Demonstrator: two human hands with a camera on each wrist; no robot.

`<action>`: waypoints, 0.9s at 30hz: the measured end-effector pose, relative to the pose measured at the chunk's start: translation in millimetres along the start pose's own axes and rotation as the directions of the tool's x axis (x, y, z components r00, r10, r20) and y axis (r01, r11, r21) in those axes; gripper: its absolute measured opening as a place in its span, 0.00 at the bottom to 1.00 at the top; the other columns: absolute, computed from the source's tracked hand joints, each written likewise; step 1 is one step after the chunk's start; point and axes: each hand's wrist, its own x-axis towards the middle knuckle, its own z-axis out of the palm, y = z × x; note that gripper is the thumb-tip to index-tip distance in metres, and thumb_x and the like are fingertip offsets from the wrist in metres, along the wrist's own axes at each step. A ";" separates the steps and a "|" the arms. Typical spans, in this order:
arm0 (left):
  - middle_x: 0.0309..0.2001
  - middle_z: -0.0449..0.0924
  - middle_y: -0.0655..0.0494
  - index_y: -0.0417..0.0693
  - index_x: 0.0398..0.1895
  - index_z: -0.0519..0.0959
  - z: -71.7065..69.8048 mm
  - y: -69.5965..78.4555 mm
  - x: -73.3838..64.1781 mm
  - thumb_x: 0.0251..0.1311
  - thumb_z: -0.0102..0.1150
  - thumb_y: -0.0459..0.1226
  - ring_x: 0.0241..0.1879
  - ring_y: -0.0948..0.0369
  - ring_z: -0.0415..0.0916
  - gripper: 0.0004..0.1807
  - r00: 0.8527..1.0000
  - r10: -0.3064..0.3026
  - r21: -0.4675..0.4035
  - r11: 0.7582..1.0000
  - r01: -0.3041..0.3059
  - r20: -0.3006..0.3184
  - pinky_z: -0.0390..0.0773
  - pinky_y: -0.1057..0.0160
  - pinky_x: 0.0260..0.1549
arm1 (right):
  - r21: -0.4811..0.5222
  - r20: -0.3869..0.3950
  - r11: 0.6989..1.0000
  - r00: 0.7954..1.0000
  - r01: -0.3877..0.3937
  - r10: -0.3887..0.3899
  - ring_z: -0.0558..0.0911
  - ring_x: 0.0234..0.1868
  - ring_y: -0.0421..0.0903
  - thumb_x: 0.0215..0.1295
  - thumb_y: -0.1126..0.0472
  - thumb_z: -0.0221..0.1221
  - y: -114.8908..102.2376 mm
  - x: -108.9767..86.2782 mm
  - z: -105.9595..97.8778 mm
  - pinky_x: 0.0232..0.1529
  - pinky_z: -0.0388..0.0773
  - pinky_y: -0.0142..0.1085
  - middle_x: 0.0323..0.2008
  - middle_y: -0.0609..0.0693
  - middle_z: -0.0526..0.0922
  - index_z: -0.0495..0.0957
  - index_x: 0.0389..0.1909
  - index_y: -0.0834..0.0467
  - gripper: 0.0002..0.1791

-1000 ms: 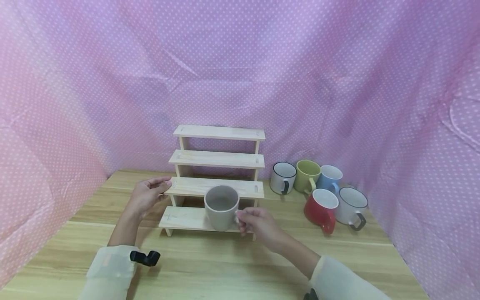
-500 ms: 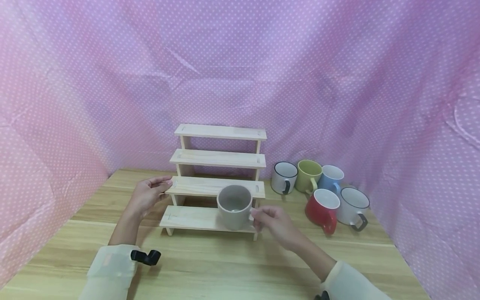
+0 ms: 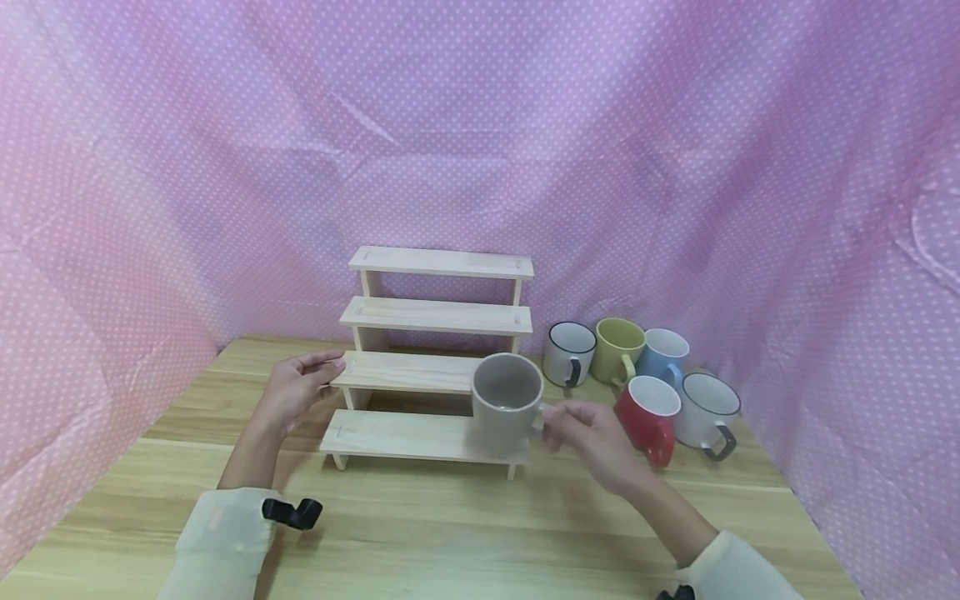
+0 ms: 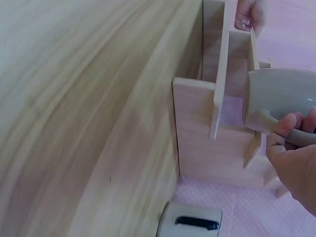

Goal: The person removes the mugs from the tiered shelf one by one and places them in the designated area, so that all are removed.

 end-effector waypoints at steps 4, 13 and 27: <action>0.47 0.78 0.54 0.34 0.68 0.73 -0.2 -0.4 -0.3 0.72 0.62 0.37 0.40 0.67 0.76 0.26 1.000 0.006 0.000 1.000 -0.006 0.000 0.84 0.66 0.42 | 0.032 -0.007 0.998 0.999 0.049 -0.048 0.79 0.35 0.44 0.80 0.71 0.45 -4.3 -5.3 -9.0 0.45 0.82 0.33 0.30 0.50 0.81 0.76 0.35 0.73 0.14; 0.47 0.77 0.54 0.35 0.67 0.74 0.3 -1.5 -1.6 0.72 0.62 0.38 0.40 0.66 0.77 0.25 1.000 0.018 0.018 1.000 -0.018 -0.002 0.85 0.63 0.45 | 0.118 -0.031 0.984 0.991 0.134 -0.132 0.80 0.34 0.43 0.79 0.76 0.40 -12.1 -17.4 -27.6 0.39 0.80 0.34 0.30 0.48 0.80 0.78 0.31 0.64 0.19; 0.47 0.78 0.53 0.35 0.66 0.74 -1.2 -1.7 2.0 0.72 0.62 0.37 0.40 0.65 0.76 0.24 1.000 0.019 0.018 1.000 -0.019 -0.001 0.84 0.66 0.41 | 0.101 -0.200 0.995 0.980 0.022 -0.001 0.80 0.34 0.38 0.80 0.72 0.44 -7.8 -34.6 -48.9 0.38 0.82 0.32 0.30 0.45 0.81 0.84 0.36 0.58 0.20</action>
